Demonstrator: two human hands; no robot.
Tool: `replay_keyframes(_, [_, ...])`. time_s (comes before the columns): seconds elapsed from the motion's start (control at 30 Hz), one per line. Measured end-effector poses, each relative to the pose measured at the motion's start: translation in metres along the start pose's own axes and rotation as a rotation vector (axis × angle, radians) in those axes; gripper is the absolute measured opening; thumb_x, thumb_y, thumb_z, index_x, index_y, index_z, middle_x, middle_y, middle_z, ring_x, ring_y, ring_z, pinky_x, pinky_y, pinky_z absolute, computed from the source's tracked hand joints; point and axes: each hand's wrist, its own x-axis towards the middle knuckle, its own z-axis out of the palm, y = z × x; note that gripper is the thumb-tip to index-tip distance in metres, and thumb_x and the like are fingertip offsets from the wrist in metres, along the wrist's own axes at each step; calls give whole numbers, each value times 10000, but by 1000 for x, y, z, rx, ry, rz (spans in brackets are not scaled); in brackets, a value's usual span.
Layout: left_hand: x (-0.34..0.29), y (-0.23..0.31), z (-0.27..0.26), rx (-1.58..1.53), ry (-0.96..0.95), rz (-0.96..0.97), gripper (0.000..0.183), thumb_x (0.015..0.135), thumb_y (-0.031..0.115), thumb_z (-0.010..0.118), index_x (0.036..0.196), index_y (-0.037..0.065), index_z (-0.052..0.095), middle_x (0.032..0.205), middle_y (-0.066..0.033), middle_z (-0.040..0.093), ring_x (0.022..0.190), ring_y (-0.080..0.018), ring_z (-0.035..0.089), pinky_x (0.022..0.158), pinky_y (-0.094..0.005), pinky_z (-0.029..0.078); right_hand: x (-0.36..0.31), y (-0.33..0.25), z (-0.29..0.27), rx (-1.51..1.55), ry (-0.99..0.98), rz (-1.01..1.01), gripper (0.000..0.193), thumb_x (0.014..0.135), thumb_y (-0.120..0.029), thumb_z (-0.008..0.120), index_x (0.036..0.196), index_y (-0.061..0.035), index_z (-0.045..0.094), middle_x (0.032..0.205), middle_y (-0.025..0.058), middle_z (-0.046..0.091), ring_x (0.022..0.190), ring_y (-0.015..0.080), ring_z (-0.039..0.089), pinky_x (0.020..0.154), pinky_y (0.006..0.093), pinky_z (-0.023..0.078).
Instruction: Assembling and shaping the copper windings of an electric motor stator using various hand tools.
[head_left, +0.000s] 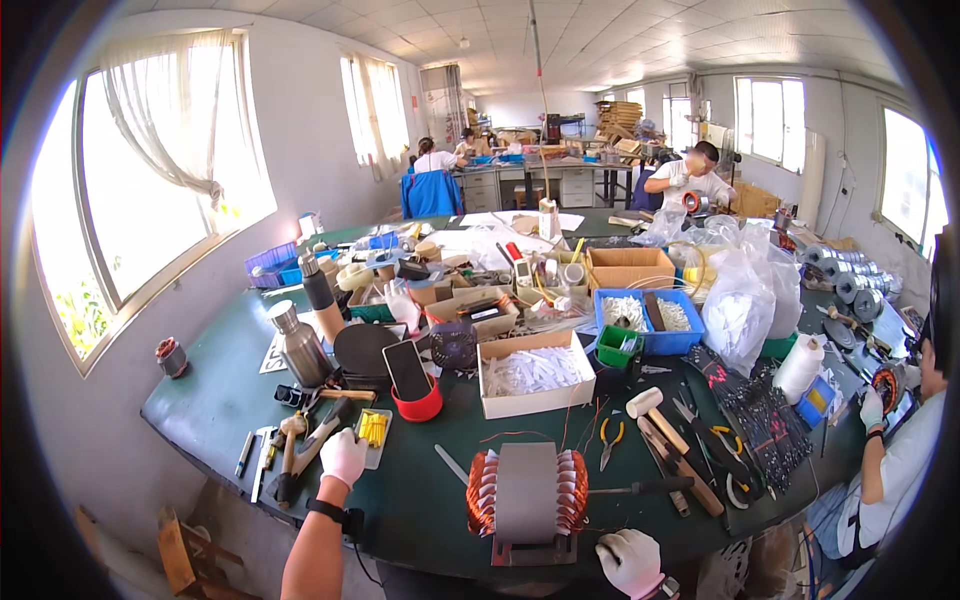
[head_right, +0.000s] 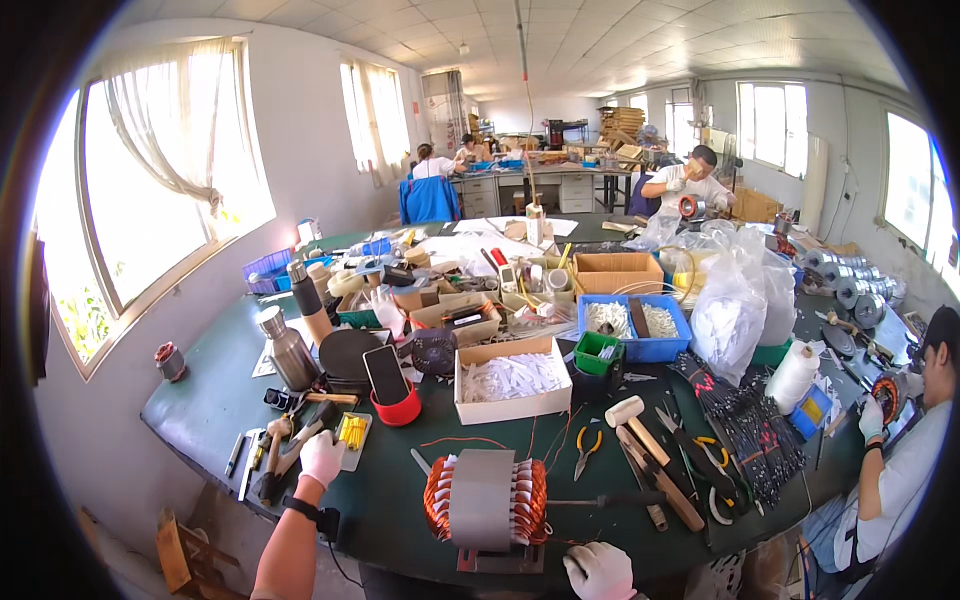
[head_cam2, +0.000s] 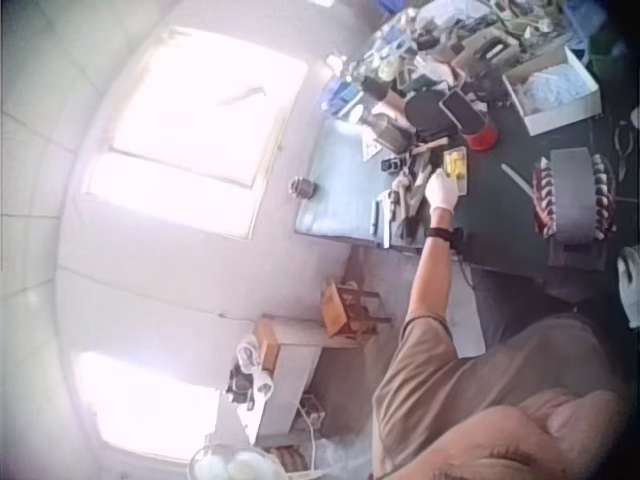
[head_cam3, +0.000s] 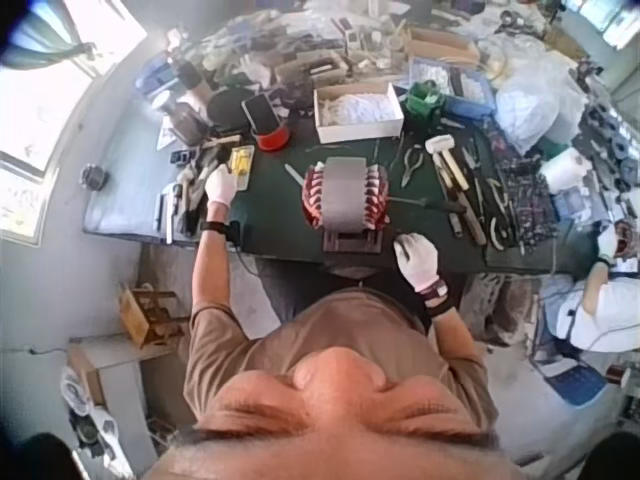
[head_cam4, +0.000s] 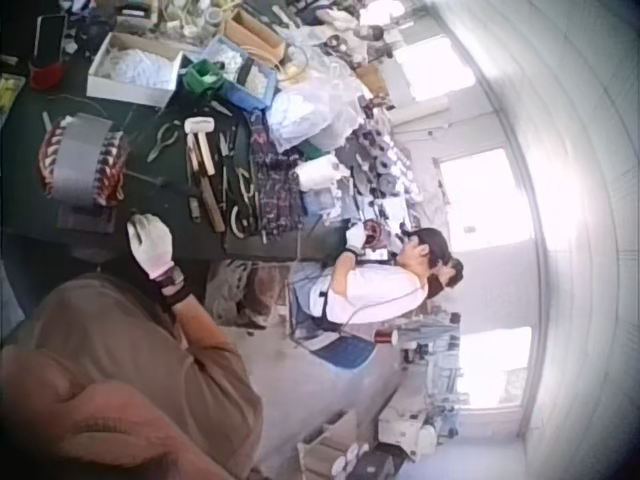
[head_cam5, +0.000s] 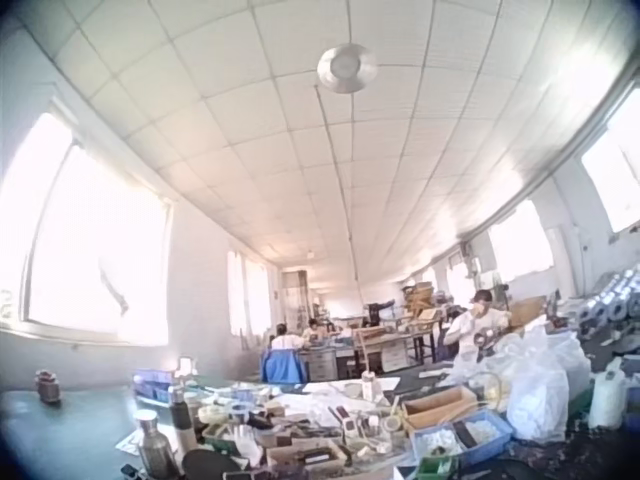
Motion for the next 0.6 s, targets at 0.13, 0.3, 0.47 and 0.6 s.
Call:
replay_keyframes(0.13, [1,-1,3,-7,-40,-20,288,912,306,664,910,24,724,910,-213,749,898,-399,727,836,-502,570,-1,0,0,-11,20,-17,89,916,-157,700,927,-68,701,893,129,709,852,359,682,757,468,554])
replay_keyframes(0.3, [-1,6,0,-44,-9,-8,293,897,305,673,912,18,729,923,-220,750,909,-397,727,839,-498,568,2,-4,-3,-5,9,12,92,906,-160,717,926,-72,703,911,128,717,867,357,686,765,465,560])
replay_keyframes(0.47, [-1,9,-4,78,-59,-45,274,842,294,698,913,39,767,926,-202,766,900,-385,742,828,-489,579,-1,-7,3,-42,46,-2,109,907,-177,703,932,-71,710,913,133,710,863,357,687,768,466,559])
replay_keyframes(0.6, [5,4,7,56,-24,-67,254,837,269,694,912,37,766,920,-203,765,896,-389,742,831,-492,581,-2,-9,5,-87,95,-18,107,905,-186,695,901,-80,712,888,125,701,847,353,679,754,462,553])
